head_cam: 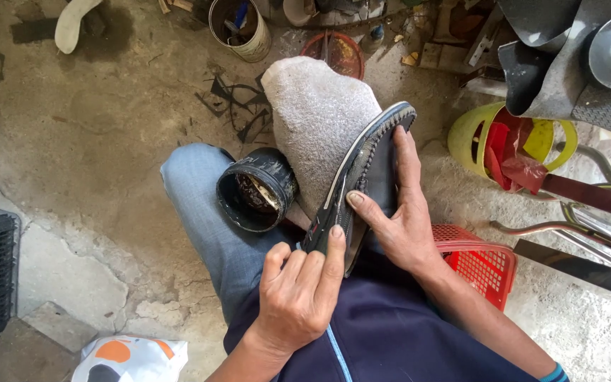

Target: The person brushes a black loafer with a brush, then applies a dark substance from a container onto the shoe's sole and stitching using a small brush. The person is seated in a cluttered workshop environment.

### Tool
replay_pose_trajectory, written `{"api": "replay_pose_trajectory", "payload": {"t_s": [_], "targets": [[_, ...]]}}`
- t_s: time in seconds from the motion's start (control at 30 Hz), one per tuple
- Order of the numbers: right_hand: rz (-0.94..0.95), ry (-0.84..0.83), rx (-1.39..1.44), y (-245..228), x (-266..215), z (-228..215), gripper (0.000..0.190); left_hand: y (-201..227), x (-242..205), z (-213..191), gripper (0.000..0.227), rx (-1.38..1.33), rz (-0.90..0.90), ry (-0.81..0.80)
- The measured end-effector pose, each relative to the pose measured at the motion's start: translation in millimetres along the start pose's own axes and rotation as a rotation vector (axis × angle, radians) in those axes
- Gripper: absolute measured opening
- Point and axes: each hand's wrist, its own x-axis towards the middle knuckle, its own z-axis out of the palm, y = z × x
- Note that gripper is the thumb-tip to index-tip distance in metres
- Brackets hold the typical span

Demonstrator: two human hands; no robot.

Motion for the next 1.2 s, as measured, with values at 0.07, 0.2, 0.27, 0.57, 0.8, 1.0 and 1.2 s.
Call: {"api": "replay_pose_trajectory", "payload": {"t_s": [0.07,0.2,0.27,0.57,0.8,1.0,1.2], "targets": [[0.009,-0.014,-0.003,1.6,2.6,-2.7,0.094,-1.4,-3.4,-2.1,0.025,-0.001,0.009,-0.004],[0.022,-0.042,0.022,3.2,6.7,-4.7,0.094,-3.8,-12.7,-3.1,0.026,-0.023,0.023,-0.018],[0.029,-0.040,0.042,3.5,7.4,-5.3,0.093,-3.7,-11.3,-4.9,0.027,-0.026,0.030,-0.018],[0.064,-0.058,0.286,7.7,9.7,-6.9,0.092,-10.6,-24.9,-22.5,0.026,-0.135,-0.019,0.036],[0.000,-0.067,0.425,14.1,5.3,-11.2,0.094,-15.8,-24.5,-24.2,0.028,-0.504,-0.404,0.175],[0.069,0.023,0.233,16.7,-15.8,-13.8,0.087,3.4,-15.8,23.2,0.020,-1.075,-0.754,0.127],[0.271,0.136,0.308,22.6,-80.2,-25.8,0.019,5.1,-29.1,33.9,0.022,-1.102,-0.699,0.093]]}}
